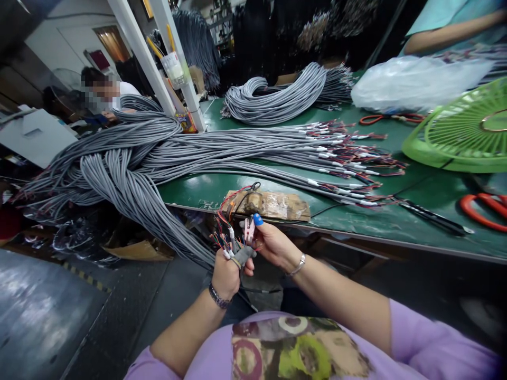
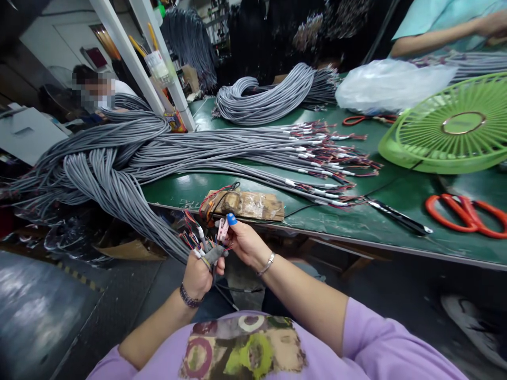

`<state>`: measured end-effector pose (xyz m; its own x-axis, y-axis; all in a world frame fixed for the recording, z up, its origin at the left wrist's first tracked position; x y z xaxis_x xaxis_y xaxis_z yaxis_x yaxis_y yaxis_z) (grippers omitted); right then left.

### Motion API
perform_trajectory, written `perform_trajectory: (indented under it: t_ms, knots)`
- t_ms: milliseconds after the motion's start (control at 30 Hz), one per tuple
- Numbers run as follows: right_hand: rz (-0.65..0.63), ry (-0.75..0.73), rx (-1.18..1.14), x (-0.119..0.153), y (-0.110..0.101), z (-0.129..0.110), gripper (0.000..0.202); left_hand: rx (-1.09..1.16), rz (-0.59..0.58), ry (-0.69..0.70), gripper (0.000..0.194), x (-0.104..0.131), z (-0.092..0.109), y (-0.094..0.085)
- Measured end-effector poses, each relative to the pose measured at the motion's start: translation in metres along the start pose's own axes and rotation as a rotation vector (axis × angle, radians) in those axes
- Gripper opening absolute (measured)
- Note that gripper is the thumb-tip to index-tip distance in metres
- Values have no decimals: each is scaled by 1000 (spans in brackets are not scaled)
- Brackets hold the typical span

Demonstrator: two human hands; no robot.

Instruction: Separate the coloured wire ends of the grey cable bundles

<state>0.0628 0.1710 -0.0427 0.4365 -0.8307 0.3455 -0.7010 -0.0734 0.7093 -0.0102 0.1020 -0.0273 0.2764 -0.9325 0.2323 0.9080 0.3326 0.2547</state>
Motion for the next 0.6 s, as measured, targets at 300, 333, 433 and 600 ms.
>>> perform_trajectory:
  t_ms: [300, 333, 433, 600]
  knots:
    - [-63, 138, -14, 9, 5, 7, 45, 17, 13, 2, 34, 4, 0, -3]
    - [-79, 160, -24, 10, 5, 8, 46, 17, 12, 2, 35, 5, 1, -3]
    - [-123, 205, -35, 13, 6, 10, 48, 22, 20, -8, 36, 9, 1, -5]
    - [-120, 194, 18, 13, 7, 6, 36, 33, 48, -12, 36, 17, 4, -11]
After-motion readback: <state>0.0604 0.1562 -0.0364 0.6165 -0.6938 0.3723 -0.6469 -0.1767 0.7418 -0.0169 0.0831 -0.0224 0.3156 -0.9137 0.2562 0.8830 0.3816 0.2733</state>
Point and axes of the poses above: each hand's wrist, its own x-axis away from the middle knuckle, its own y-axis out of the palm, z = x × y, the point moved 9 cm from there along -x, towards the middle knuckle, and after that the axes turned 5 degrees about z, right-handed, at the moved point
